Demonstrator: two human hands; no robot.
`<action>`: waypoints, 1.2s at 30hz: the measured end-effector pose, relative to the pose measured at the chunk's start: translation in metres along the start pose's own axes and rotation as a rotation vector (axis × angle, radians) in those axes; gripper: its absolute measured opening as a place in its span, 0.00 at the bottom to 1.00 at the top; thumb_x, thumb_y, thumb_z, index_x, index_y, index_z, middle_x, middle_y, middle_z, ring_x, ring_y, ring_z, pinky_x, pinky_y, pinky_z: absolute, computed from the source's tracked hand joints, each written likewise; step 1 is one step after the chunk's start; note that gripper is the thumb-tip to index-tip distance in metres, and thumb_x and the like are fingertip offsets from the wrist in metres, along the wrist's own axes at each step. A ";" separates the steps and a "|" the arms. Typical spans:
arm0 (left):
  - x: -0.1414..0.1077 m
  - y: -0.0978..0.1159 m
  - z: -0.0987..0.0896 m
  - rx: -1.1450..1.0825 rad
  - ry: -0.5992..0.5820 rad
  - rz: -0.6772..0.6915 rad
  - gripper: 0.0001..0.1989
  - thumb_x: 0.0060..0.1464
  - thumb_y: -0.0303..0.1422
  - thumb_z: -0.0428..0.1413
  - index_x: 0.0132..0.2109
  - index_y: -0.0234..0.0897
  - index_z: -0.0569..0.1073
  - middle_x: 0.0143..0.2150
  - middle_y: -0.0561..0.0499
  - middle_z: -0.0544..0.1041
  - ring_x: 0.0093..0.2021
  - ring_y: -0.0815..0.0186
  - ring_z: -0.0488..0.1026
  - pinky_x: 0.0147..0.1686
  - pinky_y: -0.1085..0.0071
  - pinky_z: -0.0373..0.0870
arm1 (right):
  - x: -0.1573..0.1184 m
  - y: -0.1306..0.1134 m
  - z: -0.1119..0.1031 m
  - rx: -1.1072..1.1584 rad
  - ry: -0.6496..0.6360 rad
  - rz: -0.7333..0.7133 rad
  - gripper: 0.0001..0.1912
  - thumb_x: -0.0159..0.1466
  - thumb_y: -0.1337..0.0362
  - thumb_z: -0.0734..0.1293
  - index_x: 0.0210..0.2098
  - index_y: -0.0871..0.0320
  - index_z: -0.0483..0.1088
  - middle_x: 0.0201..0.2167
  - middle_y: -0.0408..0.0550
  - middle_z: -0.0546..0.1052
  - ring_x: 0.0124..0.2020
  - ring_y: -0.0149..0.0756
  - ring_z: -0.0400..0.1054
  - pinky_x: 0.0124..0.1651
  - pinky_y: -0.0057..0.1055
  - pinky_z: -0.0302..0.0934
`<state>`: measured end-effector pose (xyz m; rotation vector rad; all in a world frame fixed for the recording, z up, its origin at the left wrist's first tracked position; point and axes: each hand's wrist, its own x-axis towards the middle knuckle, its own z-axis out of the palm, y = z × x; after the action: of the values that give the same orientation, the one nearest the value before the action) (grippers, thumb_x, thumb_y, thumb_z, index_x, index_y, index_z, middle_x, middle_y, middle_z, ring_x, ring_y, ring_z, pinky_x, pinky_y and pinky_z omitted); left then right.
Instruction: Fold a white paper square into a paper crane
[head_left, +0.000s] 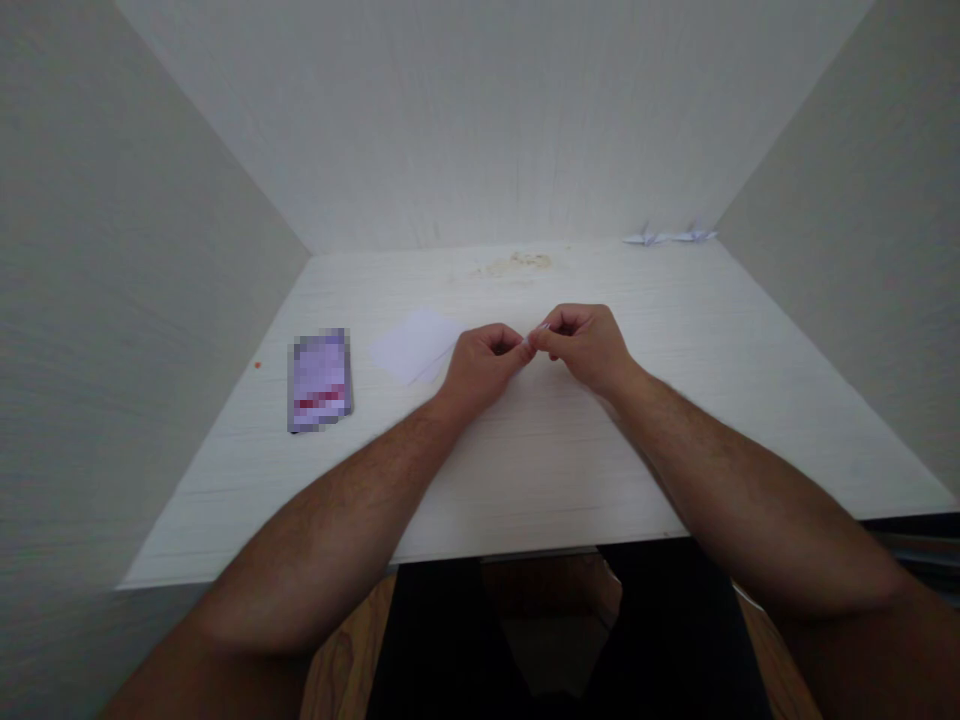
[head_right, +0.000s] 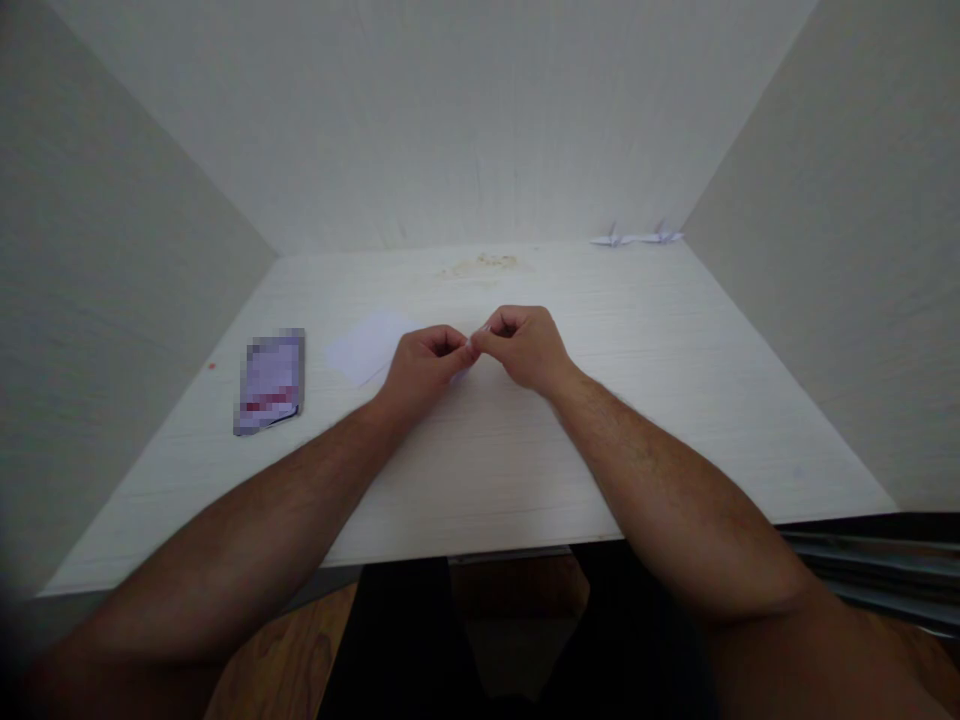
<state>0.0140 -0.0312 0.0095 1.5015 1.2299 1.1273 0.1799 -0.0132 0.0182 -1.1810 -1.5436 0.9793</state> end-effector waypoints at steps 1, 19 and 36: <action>0.000 0.000 0.000 -0.001 -0.011 0.001 0.17 0.47 0.44 0.65 0.26 0.34 0.72 0.23 0.55 0.69 0.23 0.74 0.59 0.23 0.74 0.54 | 0.000 0.000 0.000 0.001 0.008 -0.001 0.08 0.51 0.62 0.72 0.20 0.57 0.70 0.17 0.40 0.71 0.21 0.27 0.61 0.25 0.29 0.52; 0.000 0.008 -0.002 0.307 -0.063 0.085 0.12 0.53 0.39 0.57 0.28 0.35 0.71 0.23 0.56 0.68 0.25 0.72 0.60 0.25 0.73 0.55 | -0.001 -0.004 0.003 0.022 0.091 0.006 0.09 0.52 0.62 0.71 0.20 0.57 0.69 0.17 0.39 0.70 0.20 0.27 0.60 0.25 0.29 0.52; 0.004 0.011 -0.008 0.083 0.060 -0.096 0.10 0.45 0.38 0.63 0.26 0.35 0.76 0.22 0.54 0.74 0.24 0.71 0.65 0.26 0.73 0.59 | 0.003 0.005 0.000 0.098 0.040 0.031 0.07 0.53 0.61 0.70 0.23 0.56 0.69 0.17 0.38 0.69 0.18 0.27 0.61 0.23 0.28 0.54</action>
<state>0.0090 -0.0278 0.0219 1.4625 1.3897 1.0765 0.1802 -0.0094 0.0142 -1.1525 -1.4339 1.0341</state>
